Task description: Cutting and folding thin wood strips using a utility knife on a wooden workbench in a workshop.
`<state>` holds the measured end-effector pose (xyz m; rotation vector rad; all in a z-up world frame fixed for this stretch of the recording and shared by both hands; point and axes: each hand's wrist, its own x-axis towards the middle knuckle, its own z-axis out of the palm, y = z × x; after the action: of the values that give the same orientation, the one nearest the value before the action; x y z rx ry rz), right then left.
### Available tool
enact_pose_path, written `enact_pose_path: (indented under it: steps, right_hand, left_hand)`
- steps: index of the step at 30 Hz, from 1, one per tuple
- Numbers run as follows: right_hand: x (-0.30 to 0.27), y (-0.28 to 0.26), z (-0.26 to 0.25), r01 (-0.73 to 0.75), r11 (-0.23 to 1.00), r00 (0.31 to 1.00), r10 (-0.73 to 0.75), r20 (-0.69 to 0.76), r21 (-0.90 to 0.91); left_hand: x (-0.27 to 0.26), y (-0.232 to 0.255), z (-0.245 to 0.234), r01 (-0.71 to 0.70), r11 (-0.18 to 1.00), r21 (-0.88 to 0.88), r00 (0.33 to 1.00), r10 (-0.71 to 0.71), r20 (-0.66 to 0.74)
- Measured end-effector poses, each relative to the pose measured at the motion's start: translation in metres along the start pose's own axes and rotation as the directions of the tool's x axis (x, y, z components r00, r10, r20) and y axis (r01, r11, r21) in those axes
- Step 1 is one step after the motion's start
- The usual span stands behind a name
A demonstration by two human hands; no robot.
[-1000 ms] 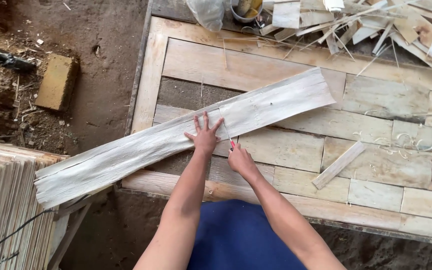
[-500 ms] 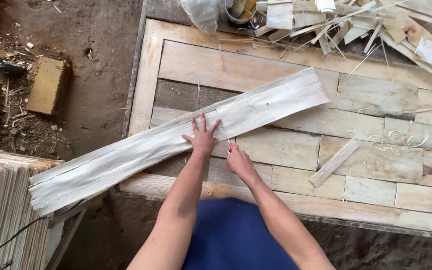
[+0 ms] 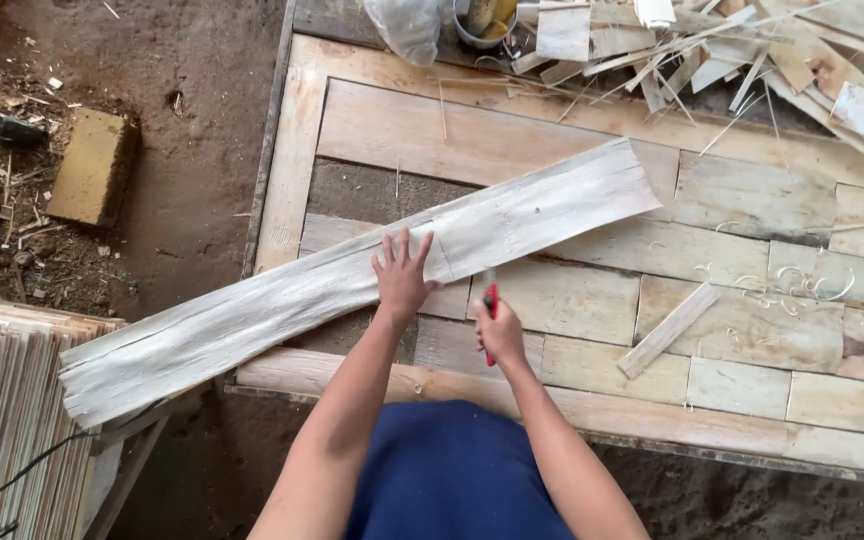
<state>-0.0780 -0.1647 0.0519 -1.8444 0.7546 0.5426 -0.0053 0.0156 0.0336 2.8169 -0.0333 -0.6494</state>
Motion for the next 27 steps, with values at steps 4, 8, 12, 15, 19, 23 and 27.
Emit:
enact_pose_path:
  steps: [4, 8, 12, 15, 19, 23, 27]
  right_hand:
    - [0.028, 0.018, -0.015, 0.073, 0.907, 0.988, -0.008, -0.156, 0.415]
    - [0.080, 0.032, -0.010, 0.101, 0.873, 0.957, 0.047, -0.288, 0.477]
    - [0.107, 0.025, -0.004, 0.027, 0.754, 0.960, 0.163, -0.227, 0.656]
    - [0.104, 0.020, -0.001, 0.043, 0.680, 0.962, 0.169, -0.214, 0.732]
    - [0.092, 0.021, -0.005, 0.080, 0.603, 0.969, 0.141, -0.205, 0.793]
    - [0.078, 0.047, -0.009, 0.092, 0.576, 0.969, 0.135, -0.205, 0.812]
    - [0.041, 0.077, -0.015, 0.028, 0.560, 0.972, 0.179, -0.154, 0.828]
  left_hand:
    - [0.017, -0.020, 0.015, 0.002, 1.000, -0.025, 0.984, -0.007, -0.177]
    - [0.055, -0.041, 0.040, 0.018, 0.998, -0.054, 0.962, -0.032, -0.270]
    - [0.076, -0.049, 0.043, 0.011, 0.995, -0.101, 0.955, -0.040, -0.293]
    - [0.090, -0.054, 0.046, 0.017, 0.992, -0.123, 0.951, -0.054, -0.305]
    - [0.088, -0.053, 0.041, 0.008, 0.968, -0.251, 0.959, -0.078, -0.271]
    - [0.083, -0.054, 0.040, -0.046, 0.937, -0.346, 0.990, -0.004, -0.143]
    - [0.054, -0.051, 0.032, -0.056, 0.942, -0.331, 0.998, 0.051, -0.024]
